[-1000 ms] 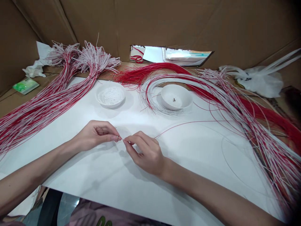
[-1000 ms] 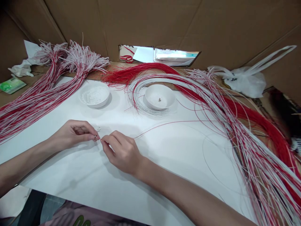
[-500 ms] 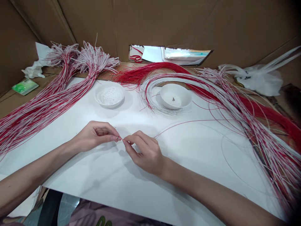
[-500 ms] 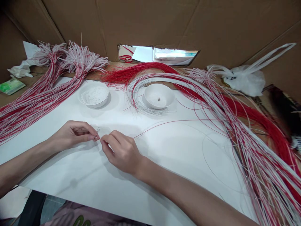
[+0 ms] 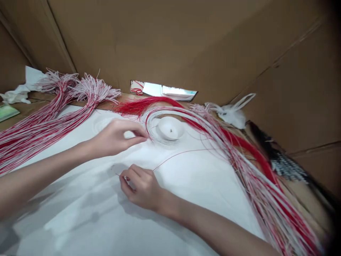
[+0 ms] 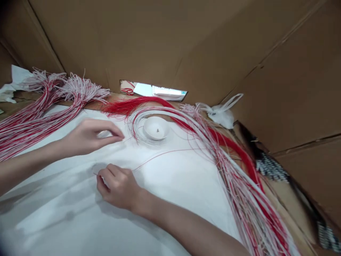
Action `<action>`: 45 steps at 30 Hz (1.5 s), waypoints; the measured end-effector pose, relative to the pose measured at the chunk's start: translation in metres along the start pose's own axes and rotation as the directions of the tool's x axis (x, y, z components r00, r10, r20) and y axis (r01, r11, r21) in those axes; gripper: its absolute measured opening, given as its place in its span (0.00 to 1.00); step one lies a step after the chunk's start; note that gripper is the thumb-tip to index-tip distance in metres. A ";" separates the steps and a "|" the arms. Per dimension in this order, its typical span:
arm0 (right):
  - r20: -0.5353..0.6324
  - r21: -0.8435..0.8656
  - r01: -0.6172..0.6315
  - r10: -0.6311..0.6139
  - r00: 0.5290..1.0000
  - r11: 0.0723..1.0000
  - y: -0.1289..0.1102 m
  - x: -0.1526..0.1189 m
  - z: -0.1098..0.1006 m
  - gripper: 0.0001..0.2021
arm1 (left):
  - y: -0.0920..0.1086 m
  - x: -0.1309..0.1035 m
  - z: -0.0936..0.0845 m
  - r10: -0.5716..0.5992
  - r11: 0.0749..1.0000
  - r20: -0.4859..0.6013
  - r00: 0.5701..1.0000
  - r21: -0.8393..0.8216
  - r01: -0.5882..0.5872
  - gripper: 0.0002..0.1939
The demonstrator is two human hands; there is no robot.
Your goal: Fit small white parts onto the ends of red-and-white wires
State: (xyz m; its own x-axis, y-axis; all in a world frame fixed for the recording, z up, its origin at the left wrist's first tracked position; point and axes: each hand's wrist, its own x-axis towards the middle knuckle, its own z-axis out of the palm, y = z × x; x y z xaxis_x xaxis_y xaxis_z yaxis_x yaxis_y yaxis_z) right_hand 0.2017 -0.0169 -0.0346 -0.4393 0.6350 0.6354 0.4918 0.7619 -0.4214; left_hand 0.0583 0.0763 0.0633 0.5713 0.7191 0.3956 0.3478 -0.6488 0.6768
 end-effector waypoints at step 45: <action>-0.039 -0.032 0.013 -0.014 0.999 0.999 0.006 -0.001 0.006 0.05 | -0.058 -0.020 -0.074 -0.311 0.934 0.207 0.928 0.246 0.258 0.13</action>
State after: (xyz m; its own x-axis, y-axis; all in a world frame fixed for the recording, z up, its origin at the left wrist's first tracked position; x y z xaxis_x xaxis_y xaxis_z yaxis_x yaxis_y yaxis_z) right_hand 0.2003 -0.0119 -0.0419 -0.4165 0.6186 0.6662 0.5101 0.7656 -0.3920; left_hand -0.0286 0.1181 0.0621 0.5755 0.8173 0.0284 0.6555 -0.4817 0.5816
